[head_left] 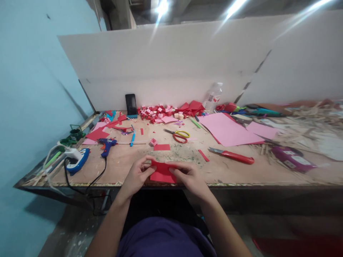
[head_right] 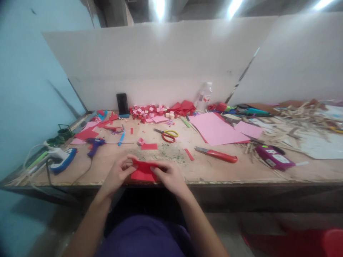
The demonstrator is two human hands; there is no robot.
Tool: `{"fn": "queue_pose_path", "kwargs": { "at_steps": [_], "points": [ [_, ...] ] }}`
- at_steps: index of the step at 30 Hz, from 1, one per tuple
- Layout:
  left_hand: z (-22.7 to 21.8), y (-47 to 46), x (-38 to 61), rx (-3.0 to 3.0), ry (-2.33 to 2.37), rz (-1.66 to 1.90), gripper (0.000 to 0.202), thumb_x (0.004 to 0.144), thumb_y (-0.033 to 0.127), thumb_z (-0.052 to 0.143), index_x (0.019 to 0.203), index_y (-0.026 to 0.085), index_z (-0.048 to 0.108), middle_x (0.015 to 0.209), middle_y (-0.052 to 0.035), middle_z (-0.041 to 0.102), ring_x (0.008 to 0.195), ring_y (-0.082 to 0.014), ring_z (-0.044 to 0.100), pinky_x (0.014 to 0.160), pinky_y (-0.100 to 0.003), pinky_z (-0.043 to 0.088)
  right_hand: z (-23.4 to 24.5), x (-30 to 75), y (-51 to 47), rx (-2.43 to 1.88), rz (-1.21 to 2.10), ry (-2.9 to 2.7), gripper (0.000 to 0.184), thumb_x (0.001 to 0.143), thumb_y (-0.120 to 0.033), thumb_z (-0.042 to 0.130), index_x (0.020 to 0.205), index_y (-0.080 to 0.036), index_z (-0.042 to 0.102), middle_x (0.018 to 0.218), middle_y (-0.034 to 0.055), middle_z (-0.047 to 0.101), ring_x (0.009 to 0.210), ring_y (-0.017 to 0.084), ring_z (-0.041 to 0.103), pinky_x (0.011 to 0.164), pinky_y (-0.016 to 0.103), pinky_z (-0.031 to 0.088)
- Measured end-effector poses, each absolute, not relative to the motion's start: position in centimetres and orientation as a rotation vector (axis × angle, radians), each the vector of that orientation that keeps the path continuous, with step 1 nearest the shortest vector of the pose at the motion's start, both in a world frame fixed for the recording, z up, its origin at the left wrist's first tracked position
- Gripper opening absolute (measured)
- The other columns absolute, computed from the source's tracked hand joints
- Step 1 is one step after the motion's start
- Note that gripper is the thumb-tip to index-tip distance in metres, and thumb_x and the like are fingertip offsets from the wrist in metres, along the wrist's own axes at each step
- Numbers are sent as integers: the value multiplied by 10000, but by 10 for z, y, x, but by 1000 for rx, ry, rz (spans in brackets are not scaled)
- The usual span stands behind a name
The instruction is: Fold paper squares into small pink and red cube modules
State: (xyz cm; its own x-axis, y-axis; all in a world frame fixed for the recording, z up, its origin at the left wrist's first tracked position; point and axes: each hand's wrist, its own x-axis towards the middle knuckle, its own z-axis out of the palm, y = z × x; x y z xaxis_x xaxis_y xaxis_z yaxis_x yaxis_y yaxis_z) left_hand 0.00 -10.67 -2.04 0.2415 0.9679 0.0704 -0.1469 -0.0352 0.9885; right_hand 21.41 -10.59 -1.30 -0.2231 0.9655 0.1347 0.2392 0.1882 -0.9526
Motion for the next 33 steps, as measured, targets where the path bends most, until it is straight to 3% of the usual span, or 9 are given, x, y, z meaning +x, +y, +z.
{"fn": "queue_pose_path", "kwargs": {
  "at_steps": [5,9,15,18,22,25,28,33],
  "points": [
    [-24,-104,-1,1209,871,1112,270,874,428,687,979,183,649,806,-20,682,589,-142,659,490,-221,534,-7,216,-106,-1104,1077,-1652,316,835,-260,582,1013,-235,842,1006,60,814,944,274,732,872,392,567],
    [-26,-102,-1,1153,900,1131,310,898,455,623,1038,180,660,696,16,632,481,-120,633,439,-198,499,-4,216,-104,-1072,1031,-1671,345,827,-238,553,1018,-240,840,1058,61,810,1002,293,741,946,442,562],
    [-25,-103,1,1187,938,1190,377,876,503,658,1047,167,643,672,9,635,510,-120,613,449,-191,488,-7,215,-103,-1035,973,-1746,431,809,-152,506,1064,-281,828,1175,42,777,1160,288,692,1092,501,470],
    [-26,-103,3,1251,1003,1211,370,848,464,720,1046,177,597,632,24,628,499,-113,590,426,-167,447,-9,216,-102,-966,1025,-1726,357,866,-197,544,1065,-286,827,1316,54,712,1278,307,620,1137,531,415],
    [-28,-101,5,1265,981,1311,350,858,403,723,1068,188,544,707,26,638,526,-100,601,458,-166,463,-9,217,-101,-928,1071,-1567,261,921,-336,608,1049,-265,824,1285,89,729,1237,327,641,1054,509,495],
    [-28,-101,6,1277,903,1293,402,838,325,752,1149,200,529,874,-5,680,605,-104,645,566,-206,537,-7,217,-103,-1007,1102,-1545,306,932,-419,635,1125,-246,798,1143,101,783,1090,310,708,996,470,531],
    [-25,-104,7,1298,883,1196,397,825,299,765,1159,198,578,897,-17,690,659,-124,660,615,-233,564,-5,214,-107,-1055,1181,-1618,350,902,-452,689,1150,-222,781,1120,102,784,1019,300,722,923,422,557],
    [-21,-110,6,1298,902,1125,345,790,302,799,1093,181,688,880,-25,705,685,-132,663,637,-237,568,-6,210,-108,-1074,1202,-1881,259,894,-412,706,958,-179,799,890,64,772,809,236,687,714,308,528]
  ]
}}
